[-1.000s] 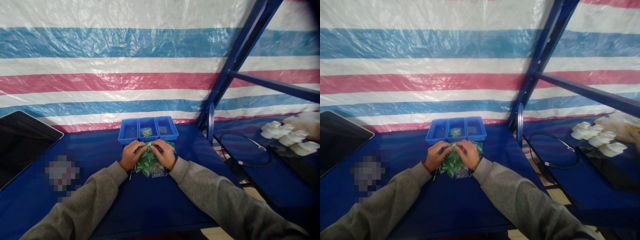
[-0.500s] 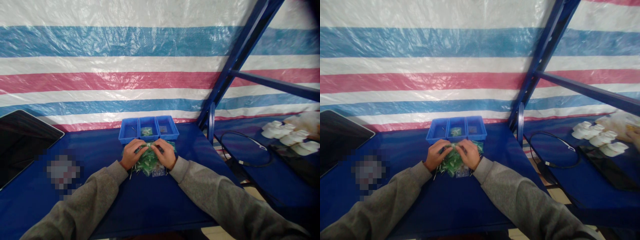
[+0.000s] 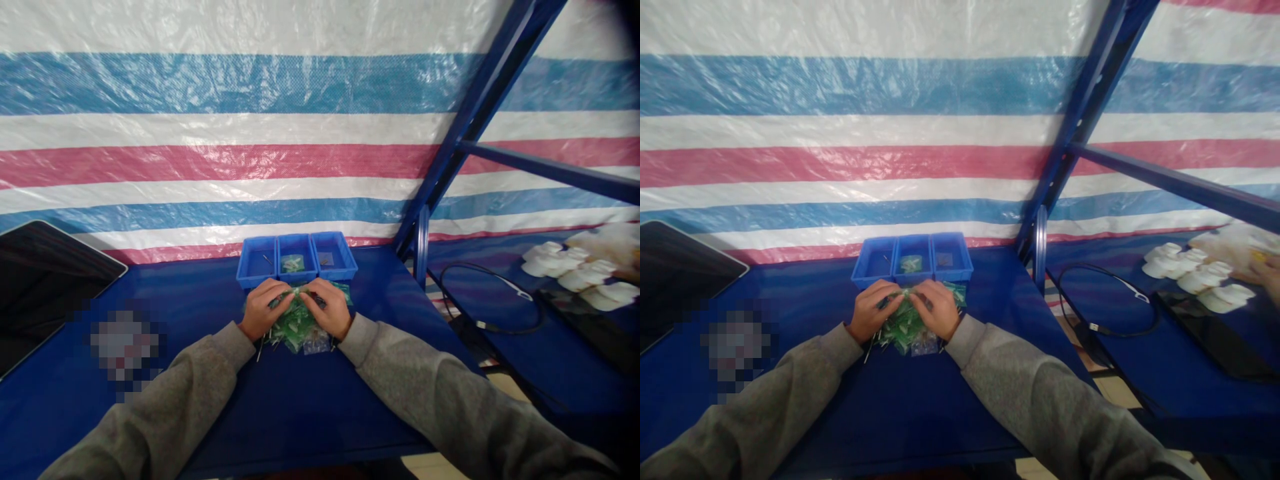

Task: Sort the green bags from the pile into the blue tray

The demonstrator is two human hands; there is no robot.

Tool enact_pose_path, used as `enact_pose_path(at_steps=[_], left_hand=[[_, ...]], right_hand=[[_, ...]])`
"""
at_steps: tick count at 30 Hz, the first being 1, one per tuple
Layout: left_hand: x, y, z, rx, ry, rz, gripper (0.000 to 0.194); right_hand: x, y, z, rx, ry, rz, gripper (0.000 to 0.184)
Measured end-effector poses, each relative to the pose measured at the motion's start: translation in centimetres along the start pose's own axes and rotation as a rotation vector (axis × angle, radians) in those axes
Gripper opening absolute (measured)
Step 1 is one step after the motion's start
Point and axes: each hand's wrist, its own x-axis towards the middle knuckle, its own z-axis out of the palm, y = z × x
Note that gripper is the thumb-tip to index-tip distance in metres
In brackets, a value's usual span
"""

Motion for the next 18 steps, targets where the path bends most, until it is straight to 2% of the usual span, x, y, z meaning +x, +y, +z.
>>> enact_pose_path(at_steps=[18], left_hand=[[0.09,-0.08,0.02,-0.009,0.004,0.02,0.009]], right_hand=[[0.0,0.02,-0.07,-0.046,-0.025,-0.005,0.013]])
